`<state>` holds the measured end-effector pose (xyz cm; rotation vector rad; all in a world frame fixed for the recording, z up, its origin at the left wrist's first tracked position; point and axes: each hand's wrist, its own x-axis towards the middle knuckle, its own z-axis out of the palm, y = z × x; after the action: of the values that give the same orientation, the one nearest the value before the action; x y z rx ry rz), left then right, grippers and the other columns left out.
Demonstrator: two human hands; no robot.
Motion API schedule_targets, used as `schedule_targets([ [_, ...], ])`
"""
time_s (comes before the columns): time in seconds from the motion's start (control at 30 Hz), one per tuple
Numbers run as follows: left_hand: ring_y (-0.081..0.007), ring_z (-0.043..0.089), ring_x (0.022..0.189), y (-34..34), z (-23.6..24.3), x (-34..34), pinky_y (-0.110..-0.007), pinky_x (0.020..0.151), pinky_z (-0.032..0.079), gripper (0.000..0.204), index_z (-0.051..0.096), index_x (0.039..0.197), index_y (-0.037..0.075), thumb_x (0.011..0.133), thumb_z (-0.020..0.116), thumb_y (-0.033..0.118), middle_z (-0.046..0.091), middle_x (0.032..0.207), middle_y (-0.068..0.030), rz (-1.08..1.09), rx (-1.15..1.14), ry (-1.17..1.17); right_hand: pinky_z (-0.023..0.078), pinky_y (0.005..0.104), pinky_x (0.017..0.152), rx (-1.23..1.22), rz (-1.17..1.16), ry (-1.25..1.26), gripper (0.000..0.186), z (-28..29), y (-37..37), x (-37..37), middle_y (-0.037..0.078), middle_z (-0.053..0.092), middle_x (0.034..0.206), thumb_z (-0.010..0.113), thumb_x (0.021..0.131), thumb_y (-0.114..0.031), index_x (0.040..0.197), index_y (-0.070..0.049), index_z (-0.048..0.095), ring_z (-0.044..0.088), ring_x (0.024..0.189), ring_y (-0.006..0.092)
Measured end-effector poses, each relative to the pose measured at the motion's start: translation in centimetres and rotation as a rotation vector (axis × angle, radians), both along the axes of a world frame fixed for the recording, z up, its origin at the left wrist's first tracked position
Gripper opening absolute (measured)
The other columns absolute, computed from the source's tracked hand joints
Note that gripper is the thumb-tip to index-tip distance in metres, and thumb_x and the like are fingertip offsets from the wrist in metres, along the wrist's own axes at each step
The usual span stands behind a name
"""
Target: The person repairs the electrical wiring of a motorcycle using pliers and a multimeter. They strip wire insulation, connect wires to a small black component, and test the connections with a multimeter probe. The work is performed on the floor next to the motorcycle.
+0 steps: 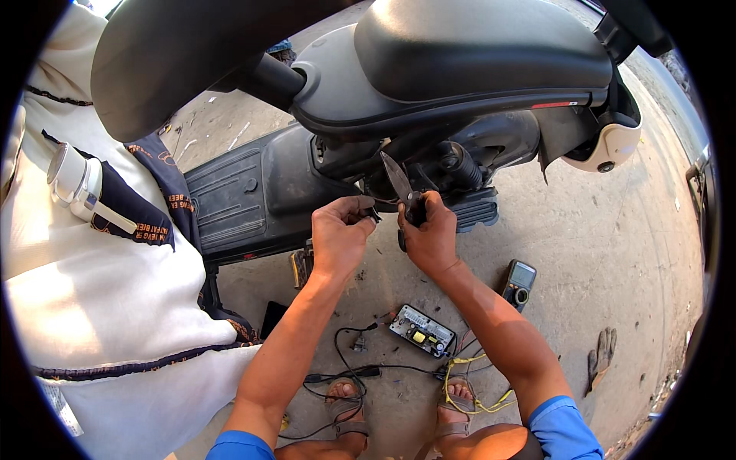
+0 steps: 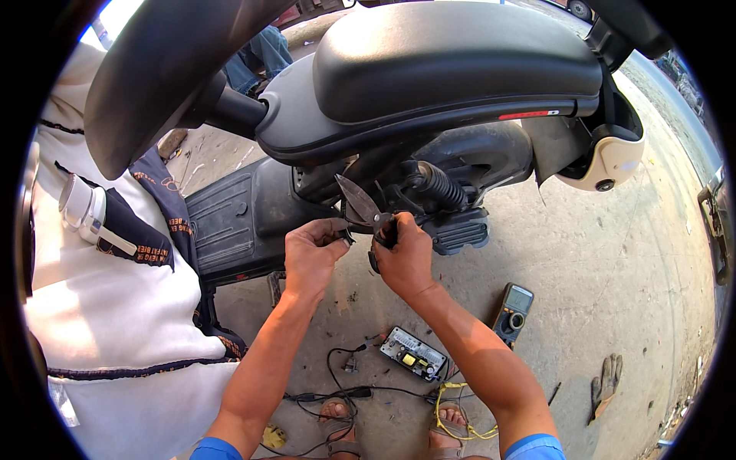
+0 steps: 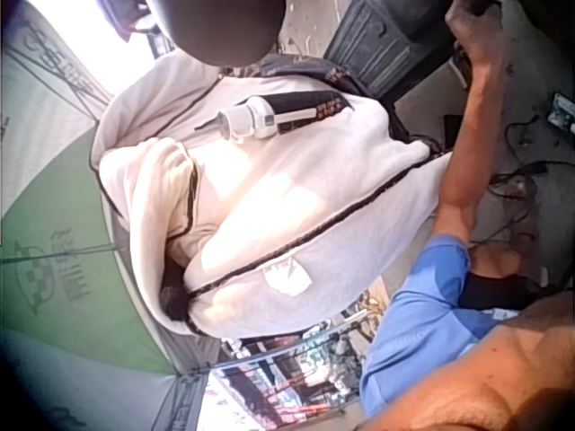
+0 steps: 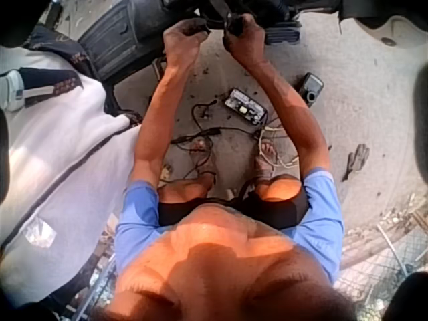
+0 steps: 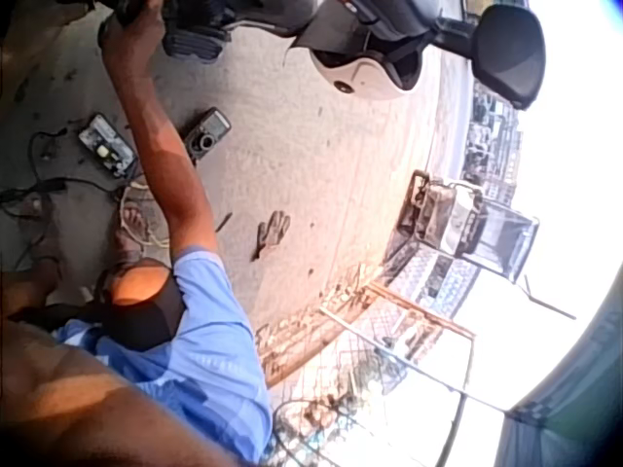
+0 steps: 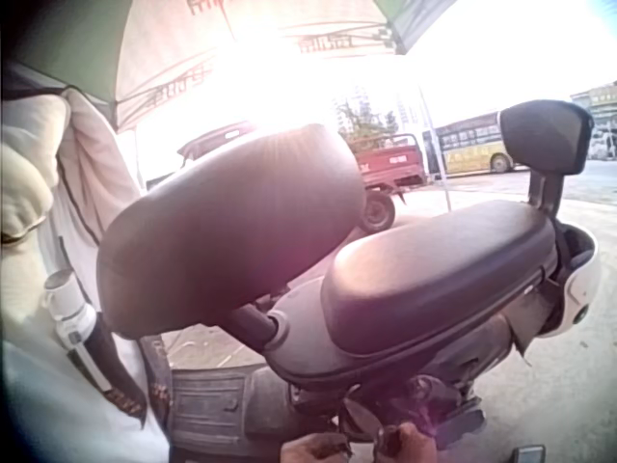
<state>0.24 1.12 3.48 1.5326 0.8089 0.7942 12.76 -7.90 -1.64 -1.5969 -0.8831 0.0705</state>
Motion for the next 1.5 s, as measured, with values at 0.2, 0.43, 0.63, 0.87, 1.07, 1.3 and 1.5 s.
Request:
schedule_targets([
  [0.2,-0.0042,0.057,0.067,0.0,0.0,-0.1,-0.020,0.059,0.045,0.028,0.072,0.104,-0.008,0.076,0.070,-0.013,0.071,0.086,-0.0028,0.002,0.033,0.016,0.050,0.0377,0.063,0.010,0.009,0.000,0.029,0.0,-0.1,-0.2,0.017,0.064,0.078,0.075,0.075,-0.004,0.096,-0.001,0.056,0.066,0.072,0.0360],
  [0.43,-0.0052,0.058,0.067,-0.2,-0.1,0.1,-0.021,0.059,0.047,0.023,0.072,0.103,-0.008,0.080,0.075,-0.007,0.071,0.085,-0.0040,0.019,0.057,-0.017,0.050,0.0384,0.064,0.020,0.010,0.000,0.029,0.0,-0.2,-0.2,0.017,0.064,0.078,0.075,0.074,-0.003,0.096,-0.002,0.056,0.066,0.073,0.0364],
  [0.63,-0.0069,0.058,0.064,0.1,-0.4,0.3,-0.022,0.056,0.048,0.015,0.071,0.098,-0.007,0.083,0.074,-0.003,0.069,0.080,-0.0045,0.015,0.090,-0.045,0.048,0.0354,0.061,0.034,0.011,0.003,0.025,0.0,-0.2,-0.4,0.014,0.062,0.075,0.075,0.078,-0.004,0.094,-0.001,0.056,0.060,0.070,0.0270],
  [0.87,-0.0074,0.057,0.063,0.2,-0.5,0.2,-0.024,0.057,0.048,0.012,0.071,0.098,-0.004,0.087,0.071,-0.003,0.068,0.079,-0.0030,-0.001,0.069,-0.077,0.047,0.0266,0.062,0.092,0.014,0.016,0.018,-0.9,0.3,-0.3,0.008,0.065,0.076,0.073,0.087,-0.004,0.089,0.001,0.057,0.055,0.072,0.0066],
  [1.07,-0.0071,0.055,0.065,0.4,-0.9,-0.1,-0.024,0.059,0.048,0.008,0.068,0.097,-0.002,0.090,0.066,-0.004,0.066,0.082,-0.0021,-0.023,0.057,-0.116,0.049,0.0253,0.066,0.034,0.027,0.024,0.016,-0.7,0.1,-0.4,0.007,0.069,0.080,0.073,0.087,-0.003,0.090,0.000,0.057,0.059,0.076,0.0062],
  [1.3,-0.0057,0.054,0.064,0.3,-0.7,0.0,-0.024,0.058,0.048,0.005,0.067,0.097,-0.001,0.092,0.066,0.001,0.064,0.080,-0.0008,-0.027,0.046,-0.122,0.049,0.0253,0.066,0.041,0.050,0.032,0.016,-0.6,0.0,-0.4,0.007,0.070,0.082,0.072,0.088,-0.003,0.091,0.001,0.057,0.059,0.077,0.0061],
  [1.5,-0.0029,0.045,0.062,-0.3,-0.4,0.4,-0.023,0.055,0.037,0.007,0.067,0.091,-0.003,0.093,0.068,0.004,0.058,0.071,0.0034,0.043,0.116,-0.049,0.049,0.0251,0.067,0.057,0.049,0.065,0.016,-1.2,-0.2,0.1,0.007,0.070,0.084,0.072,0.088,-0.003,0.093,0.001,0.057,0.061,0.077,0.0063],
])
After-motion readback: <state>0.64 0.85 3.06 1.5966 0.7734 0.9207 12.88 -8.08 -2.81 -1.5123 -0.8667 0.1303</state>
